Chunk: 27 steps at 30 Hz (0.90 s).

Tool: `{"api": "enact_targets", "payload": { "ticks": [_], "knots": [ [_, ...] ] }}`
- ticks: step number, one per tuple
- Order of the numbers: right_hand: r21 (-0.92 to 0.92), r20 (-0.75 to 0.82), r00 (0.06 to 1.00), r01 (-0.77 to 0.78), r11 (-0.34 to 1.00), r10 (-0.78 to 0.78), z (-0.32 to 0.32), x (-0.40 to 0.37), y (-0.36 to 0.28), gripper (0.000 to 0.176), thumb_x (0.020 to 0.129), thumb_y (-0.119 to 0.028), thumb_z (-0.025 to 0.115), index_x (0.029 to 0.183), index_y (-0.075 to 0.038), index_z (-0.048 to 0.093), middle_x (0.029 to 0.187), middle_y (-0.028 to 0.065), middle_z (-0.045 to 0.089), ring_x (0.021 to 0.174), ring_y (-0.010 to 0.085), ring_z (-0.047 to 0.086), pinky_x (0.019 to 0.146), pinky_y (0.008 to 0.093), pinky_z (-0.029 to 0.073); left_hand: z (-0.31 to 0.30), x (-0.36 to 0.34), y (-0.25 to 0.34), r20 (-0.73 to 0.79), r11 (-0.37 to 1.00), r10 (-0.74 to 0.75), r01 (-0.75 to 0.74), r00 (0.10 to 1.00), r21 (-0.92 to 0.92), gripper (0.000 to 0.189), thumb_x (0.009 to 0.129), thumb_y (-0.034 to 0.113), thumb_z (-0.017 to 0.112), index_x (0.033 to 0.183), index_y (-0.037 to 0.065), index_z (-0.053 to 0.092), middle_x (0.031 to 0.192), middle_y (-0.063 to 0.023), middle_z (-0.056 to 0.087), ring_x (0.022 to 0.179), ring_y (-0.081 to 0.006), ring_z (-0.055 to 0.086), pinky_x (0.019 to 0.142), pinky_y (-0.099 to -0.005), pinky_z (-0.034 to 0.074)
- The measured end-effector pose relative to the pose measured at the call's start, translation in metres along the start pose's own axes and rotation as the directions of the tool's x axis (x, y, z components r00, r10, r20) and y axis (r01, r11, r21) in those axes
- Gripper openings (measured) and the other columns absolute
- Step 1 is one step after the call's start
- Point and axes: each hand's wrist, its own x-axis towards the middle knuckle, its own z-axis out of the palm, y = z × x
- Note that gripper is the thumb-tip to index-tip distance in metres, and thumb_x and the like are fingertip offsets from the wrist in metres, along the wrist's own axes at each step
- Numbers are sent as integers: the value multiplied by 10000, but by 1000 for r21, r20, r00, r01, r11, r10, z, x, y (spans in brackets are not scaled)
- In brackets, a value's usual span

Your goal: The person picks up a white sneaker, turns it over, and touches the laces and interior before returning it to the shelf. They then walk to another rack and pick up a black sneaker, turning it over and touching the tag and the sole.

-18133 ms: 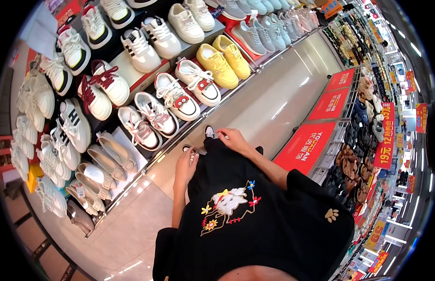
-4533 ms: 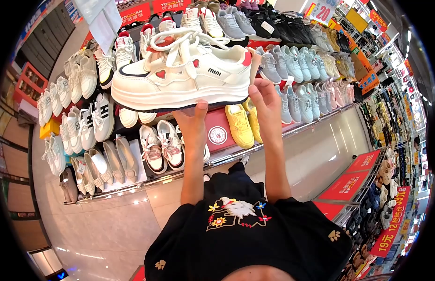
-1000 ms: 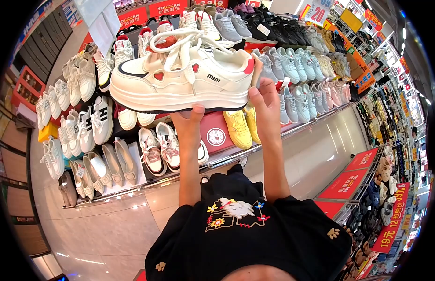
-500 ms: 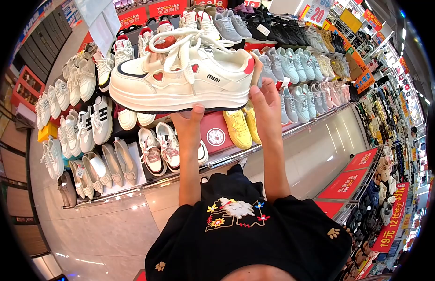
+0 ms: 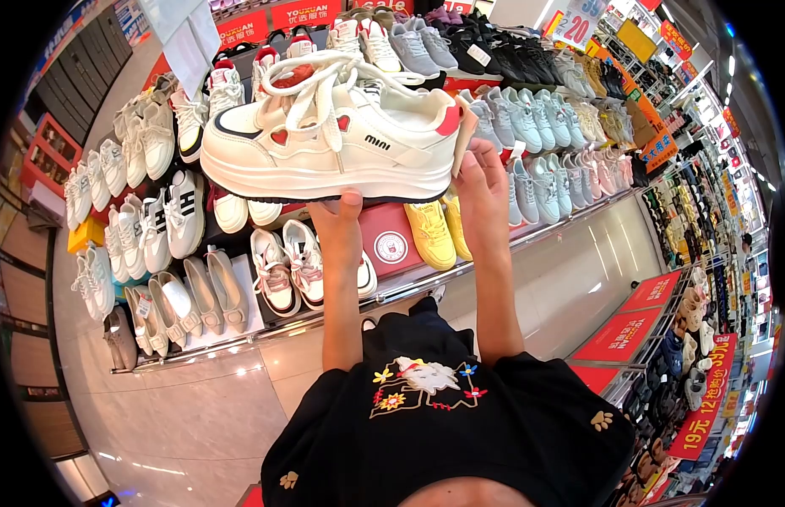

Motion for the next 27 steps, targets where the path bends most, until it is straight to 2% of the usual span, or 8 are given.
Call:
{"api": "enact_targets", "payload": {
  "ticks": [2,6,8,19,27],
  "knots": [
    [4,-6,1000,5,1000,-5,1,0,-1,188,913,-204,555,1011,-48,515,941,-2,545,896,67,496,818,234,397,-3,2,-7,-33,998,33,-32,999,51,1002,689,590,714,1354,21,227,1258,-92,429,1101,-175,476,853,-308,432],
    [20,-33,999,3,1000,-3,4,0,-4,167,907,-163,561,1014,-41,521,933,0,550,877,65,505,799,225,409,0,1,-4,-6,998,56,-56,998,36,998,691,574,720,1361,27,223,1286,-89,419,1135,-187,467,899,-324,425],
    [29,-42,999,6,1000,-5,4,0,-4,158,907,-149,560,1013,-38,522,930,2,552,870,66,509,791,224,414,2,0,1,-21,1000,-3,3,1000,-9,1067,651,580,751,1328,-68,241,1293,-137,409,1167,-196,418,1005,-318,320],
    [23,-55,997,45,999,-44,3,-2,-5,235,905,-151,577,1076,4,530,986,42,599,883,99,558,791,245,460,3,2,0,16,998,55,-55,998,-12,1036,691,622,690,1336,-54,243,1298,-130,413,1166,-190,432,1008,-313,326],
    [32,-13,999,33,999,-32,0,-4,-9,332,886,-185,603,1133,17,512,1037,58,578,943,117,541,845,262,434,5,2,2,27,997,43,-42,999,-65,1029,686,599,711,1344,-36,239,1310,-115,402,1172,-185,428,1012,-308,325]
  ]
}}
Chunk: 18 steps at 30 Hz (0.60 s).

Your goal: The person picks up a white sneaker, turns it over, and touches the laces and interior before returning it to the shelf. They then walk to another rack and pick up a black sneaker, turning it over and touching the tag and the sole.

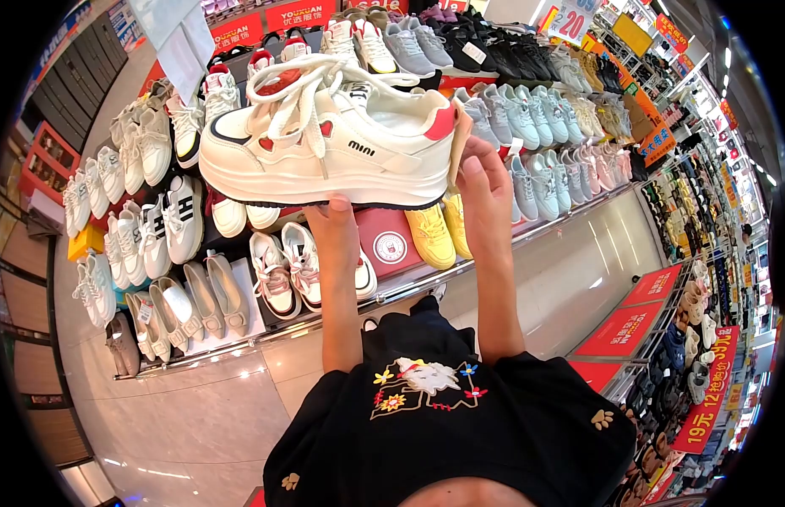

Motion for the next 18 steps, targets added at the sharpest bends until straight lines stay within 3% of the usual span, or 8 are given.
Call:
{"api": "enact_targets", "payload": {
  "ticks": [7,18],
  "knots": [
    [-122,58,998,37,992,-30,8,-5,-10,376,855,-168,638,1153,3,483,1090,60,528,1023,132,493,910,270,377,0,0,3,0,998,-19,19,1000,-59,1045,672,559,746,1361,-24,219,1327,-107,391,1182,-185,422,1009,-303,327],
    [-77,22,1000,5,997,-3,9,-4,-8,336,862,-172,633,1121,-7,495,1040,45,542,985,114,504,880,260,390,-1,-2,-1,-16,998,25,-26,1000,-51,1052,666,519,771,1374,-21,209,1330,-110,393,1195,-200,413,1025,-317,312]
  ]
}}
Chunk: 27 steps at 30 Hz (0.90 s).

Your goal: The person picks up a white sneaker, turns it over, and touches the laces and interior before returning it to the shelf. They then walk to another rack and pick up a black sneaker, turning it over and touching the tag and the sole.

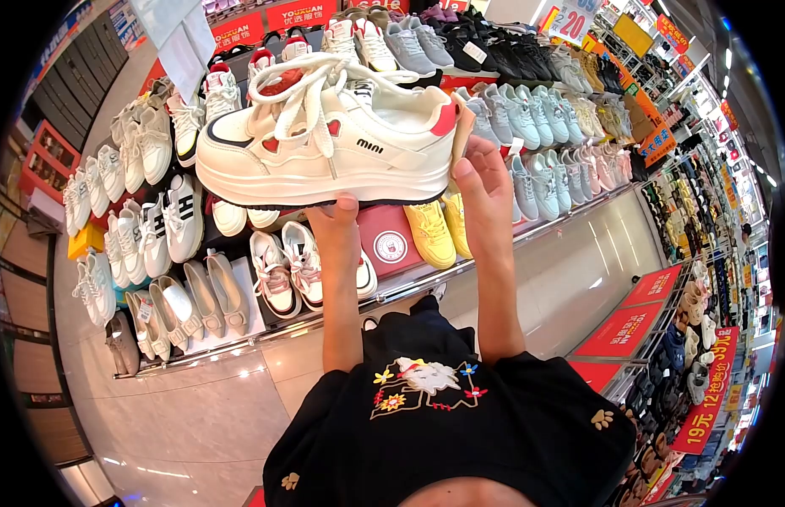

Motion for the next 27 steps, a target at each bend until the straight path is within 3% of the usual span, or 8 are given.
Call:
{"api": "enact_targets", "payload": {
  "ticks": [9,12,14,19,21,22,23,27],
  "knots": [
    [-27,-31,999,-24,999,23,2,4,0,388,886,-164,587,1211,3,458,1203,109,509,1103,170,493,932,298,392,7,-6,9,-15,990,-114,114,993,80,916,673,259,827,1357,-12,280,1289,-100,446,1145,-195,466,984,-322,372],
    [-35,-50,999,-19,999,18,2,4,-1,379,895,-134,560,1231,-2,445,1263,126,479,1144,195,482,949,317,394,10,-7,7,73,995,92,-95,993,34,695,713,131,789,1282,-16,418,1205,-92,530,1069,-182,522,948,-306,403],
    [-39,-56,998,-20,999,18,2,4,0,366,899,-119,546,1232,-6,443,1282,129,467,1155,203,479,954,323,395,12,-7,9,82,960,63,-83,995,268,523,746,67,748,1206,-19,514,1148,-88,585,1035,-170,544,929,-296,415],
    [-82,5,1000,11,997,-10,3,0,-5,285,901,-94,529,1169,-3,489,1197,117,546,1123,188,504,952,312,389,18,-12,17,15,926,-70,59,997,373,473,777,114,725,1191,-26,544,1171,-91,591,1049,-181,542,950,-319,402],
    [-113,42,999,33,993,-28,7,-3,-9,264,900,-86,527,1148,0,504,1181,116,559,1112,184,512,951,311,388,9,-12,12,-50,912,-382,367,923,-183,382,759,118,749,1083,-19,600,1030,-81,630,928,-150,571,856,-286,443],
    [-143,82,996,57,988,-45,9,-5,-9,244,899,-79,526,1128,4,519,1165,114,572,1101,179,519,950,310,386,5,-14,-3,-37,892,61,-38,997,450,437,761,166,754,1115,-20,577,1079,-87,611,990,-170,555,873,-303,441],
    [-143,82,996,55,988,-43,11,-7,-10,244,899,-79,526,1128,4,519,1165,114,572,1101,179,519,950,310,386,3,-15,-4,2,799,191,-157,982,580,443,760,170,755,1117,-20,575,1081,-87,610,991,-170,554,874,-303,440],
    [-64,210,967,158,985,-142,17,-13,-12,239,885,-51,519,1116,8,535,1190,134,562,1100,169,518,947,305,387,-1,-14,0,29,894,101,-103,994,436,464,756,185,759,1126,-19,568,1089,-89,606,998,-173,552,878,-305,440]
  ]
}}
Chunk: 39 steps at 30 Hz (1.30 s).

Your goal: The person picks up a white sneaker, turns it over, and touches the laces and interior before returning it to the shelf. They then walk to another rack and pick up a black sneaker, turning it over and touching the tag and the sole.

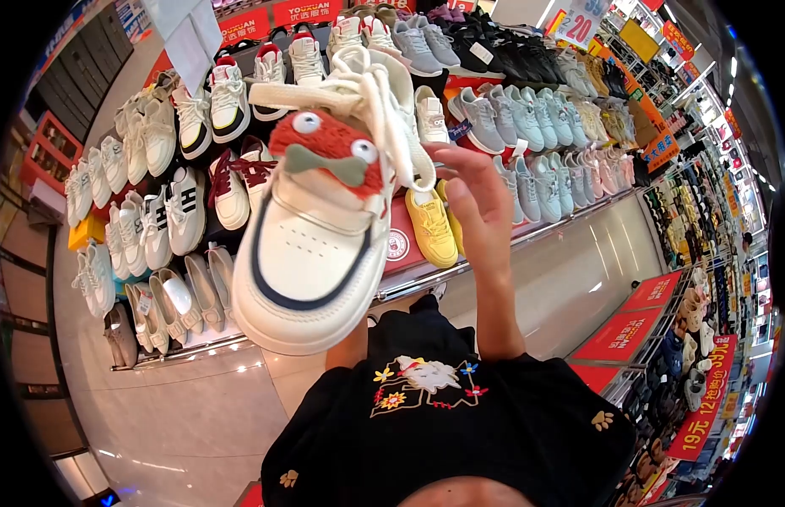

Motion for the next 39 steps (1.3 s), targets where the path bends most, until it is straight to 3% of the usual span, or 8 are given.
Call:
{"api": "enact_targets", "payload": {
  "ticks": [2,4,6,18,30,32,36,39],
  "knots": [
    [-13,128,986,111,994,-109,1,-2,1,273,864,-73,556,1125,7,537,1195,148,559,1102,180,521,942,313,395,-3,2,-7,17,999,-14,15,1000,-36,474,754,193,760,1131,-18,565,1093,-89,603,1001,-174,551,880,-306,439],
    [4,141,985,94,996,-94,2,-4,-1,326,836,-120,605,1132,0,543,1206,162,554,1104,213,535,944,328,401,-5,4,-12,30,999,-21,22,999,-38,485,752,201,762,1135,-18,561,1097,-90,601,1004,-176,550,881,-307,439],
    [-112,220,956,224,968,-195,0,-4,-1,351,822,-159,628,1127,-3,550,1209,175,552,1106,248,546,937,341,411,-7,5,-16,40,999,-28,29,999,-44,495,751,208,764,1140,-18,558,1101,-91,599,1007,-177,548,883,-308,438],
    [-97,292,919,304,948,-265,-1,-12,-15,292,809,-113,604,1075,4,577,1097,164,604,1033,261,578,897,351,439,-4,10,-27,93,1000,-20,18,995,20,559,740,255,774,1168,-15,537,1126,-96,585,1027,-185,542,894,-315,436],
    [-125,142,960,261,957,-243,-6,-8,-8,230,843,-63,558,1062,7,571,1098,164,608,1031,245,583,900,337,439,-17,0,-39,139,993,19,-35,990,111,618,729,297,783,1193,-12,517,1148,-101,573,1045,-192,535,904,-320,433],
    [-160,115,964,256,953,-240,-12,-8,-7,215,861,-57,534,1063,8,567,1107,167,605,1049,239,576,909,339,436,-9,-7,-8,128,990,39,-56,991,128,868,704,451,757,1302,-49,376,1201,-110,536,1072,-268,522,987,-388,372],
    [-136,-31,967,247,959,-253,-15,-9,-12,171,900,-55,490,1031,34,554,1061,164,613,1000,214,584,898,330,442,-1,-1,-10,-51,964,35,-47,998,-262,982,653,520,780,1319,-35,318,1180,-128,519,1033,-247,537,908,-354,430],
    [-106,-103,946,297,949,-308,-21,-8,-9,150,919,-59,460,987,41,549,1004,158,614,917,199,599,837,314,469,5,8,-18,-110,960,38,-67,993,-271,1020,658,610,723,1323,-32,292,1209,-130,494,1047,-201,525,893,-312,440]
  ]
}}
